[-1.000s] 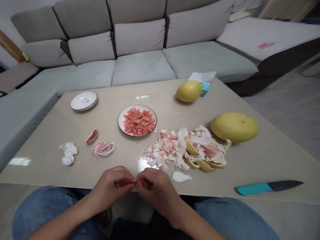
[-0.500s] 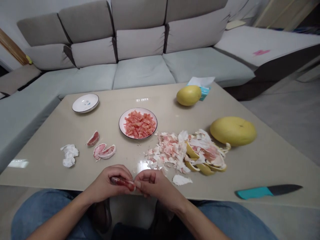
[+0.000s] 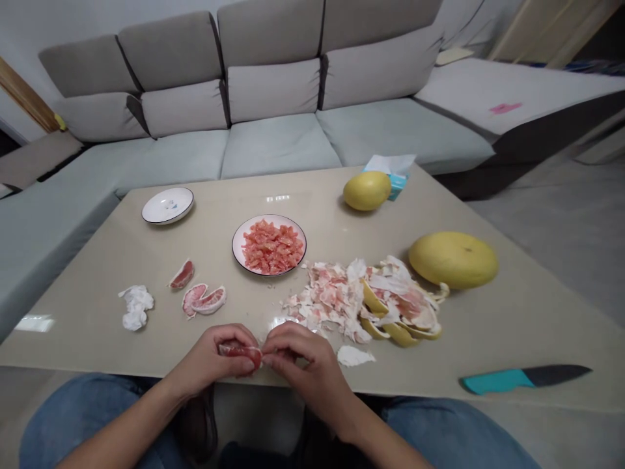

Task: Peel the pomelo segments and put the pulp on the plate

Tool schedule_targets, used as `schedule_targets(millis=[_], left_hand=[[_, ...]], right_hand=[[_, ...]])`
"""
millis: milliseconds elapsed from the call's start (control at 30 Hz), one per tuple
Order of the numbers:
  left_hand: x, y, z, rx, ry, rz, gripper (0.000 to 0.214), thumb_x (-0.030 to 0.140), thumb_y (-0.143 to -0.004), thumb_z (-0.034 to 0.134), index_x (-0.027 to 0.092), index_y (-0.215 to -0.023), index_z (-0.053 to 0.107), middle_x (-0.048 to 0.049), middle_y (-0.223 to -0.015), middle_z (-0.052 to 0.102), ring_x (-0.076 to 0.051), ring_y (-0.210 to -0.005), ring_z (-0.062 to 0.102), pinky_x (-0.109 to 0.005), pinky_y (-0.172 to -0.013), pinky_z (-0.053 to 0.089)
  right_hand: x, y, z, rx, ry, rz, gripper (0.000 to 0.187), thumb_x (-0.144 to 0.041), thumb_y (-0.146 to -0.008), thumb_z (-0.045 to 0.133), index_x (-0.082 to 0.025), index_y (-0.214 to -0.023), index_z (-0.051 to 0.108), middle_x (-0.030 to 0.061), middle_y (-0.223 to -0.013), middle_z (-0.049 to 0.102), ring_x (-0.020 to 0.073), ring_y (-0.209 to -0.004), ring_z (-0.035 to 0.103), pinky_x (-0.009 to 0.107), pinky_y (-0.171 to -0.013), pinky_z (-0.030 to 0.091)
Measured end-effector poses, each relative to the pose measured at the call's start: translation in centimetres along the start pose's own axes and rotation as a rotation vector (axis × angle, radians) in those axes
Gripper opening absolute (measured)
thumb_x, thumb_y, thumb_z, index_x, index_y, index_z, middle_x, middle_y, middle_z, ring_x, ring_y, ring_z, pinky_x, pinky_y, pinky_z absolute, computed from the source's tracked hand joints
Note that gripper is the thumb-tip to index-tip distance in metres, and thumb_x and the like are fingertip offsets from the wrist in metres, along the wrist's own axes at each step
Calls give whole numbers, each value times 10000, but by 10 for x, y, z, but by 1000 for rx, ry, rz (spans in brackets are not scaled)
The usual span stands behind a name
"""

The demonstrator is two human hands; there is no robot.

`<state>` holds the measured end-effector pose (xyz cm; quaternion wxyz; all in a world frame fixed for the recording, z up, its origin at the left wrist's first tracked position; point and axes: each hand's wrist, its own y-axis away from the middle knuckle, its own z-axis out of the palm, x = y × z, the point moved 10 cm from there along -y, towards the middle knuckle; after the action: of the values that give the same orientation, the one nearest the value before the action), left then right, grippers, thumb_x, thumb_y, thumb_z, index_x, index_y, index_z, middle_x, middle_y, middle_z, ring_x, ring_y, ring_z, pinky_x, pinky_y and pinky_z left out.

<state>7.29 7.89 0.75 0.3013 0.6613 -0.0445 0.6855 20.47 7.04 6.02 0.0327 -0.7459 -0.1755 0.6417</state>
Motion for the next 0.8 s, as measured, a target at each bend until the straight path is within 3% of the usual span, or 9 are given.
schedule_targets(millis=[133, 233, 333, 433, 600, 733, 767, 800], left_hand=[[-10, -1, 1, -3, 206, -56, 288, 331, -658, 817, 144, -795, 646, -18, -752, 650, -128, -592, 617, -215, -521, 432], [-8, -4, -5, 40, 293, -38, 256, 326, -730, 770, 139, -857, 648, -7, -688, 632, -119, -585, 612, -219, -548, 441], [-6, -5, -15, 112, 372, -34, 258, 368, -823, 673, 138, -938, 652, -26, -742, 638, -132, -639, 635, -224, -568, 454], [-7, -3, -25, 156, 403, -52, 272, 385, -859, 623, 148, -990, 650, -37, -823, 642, -148, -708, 654, -230, -589, 469], [0, -2, -43, 178, 147, 11, 305, 327, -775, 722, 182, -1031, 645, -37, -901, 673, -168, -826, 654, -249, -694, 498], [18, 3, -50, 240, -156, 149, 267, 258, -766, 701, 185, -1014, 634, -76, -1047, 683, -225, -1018, 656, -321, -889, 505], [20, 5, -47, 224, -181, 168, 281, 247, -785, 673, 191, -1052, 606, -77, -1033, 688, -227, -1007, 669, -333, -888, 514], [22, 7, -43, 200, -214, 188, 280, 239, -806, 644, 199, -1075, 579, -74, -1024, 693, -224, -987, 682, -335, -876, 524]], right_hand=[[13, 0, -3, 11, -1, 115, 79, -228, -845, 630, -185, -805, 682, 14, -708, 646, 115, -576, 581, 211, -524, 463], [25, -15, -19, 62, 54, 196, 101, -224, -870, 577, -177, -879, 665, -13, -620, 628, 115, -520, 573, 207, -501, 455], [14, -52, -44, 164, 271, 40, 182, -171, -881, 511, -180, -921, 689, 51, -846, 707, 155, -707, 644, 268, -654, 513], [7, -97, -50, 149, 417, -106, 270, -95, -848, 486, -184, -961, 715, 87, -1034, 710, 201, -966, 646, 363, -878, 495], [9, -141, -53, 156, 466, -136, 278, -79, -816, 508, -177, -939, 737, 109, -1131, 690, 240, -1119, 595, 438, -1020, 406], [-10, -124, -52, 170, 447, -100, 207, -179, -868, 541, -187, -967, 722, 88, -1005, 717, 208, -911, 657, 343, -821, 513], [-15, -115, -46, 127, 431, -77, 190, -201, -876, 553, -203, -961, 723, 63, -953, 727, 189, -837, 664, 310, -750, 522], [-17, -104, -32, 5, 380, -24, 171, -209, -880, 567, -213, -946, 724, 44, -913, 729, 178, -811, 661, 292, -733, 515]])
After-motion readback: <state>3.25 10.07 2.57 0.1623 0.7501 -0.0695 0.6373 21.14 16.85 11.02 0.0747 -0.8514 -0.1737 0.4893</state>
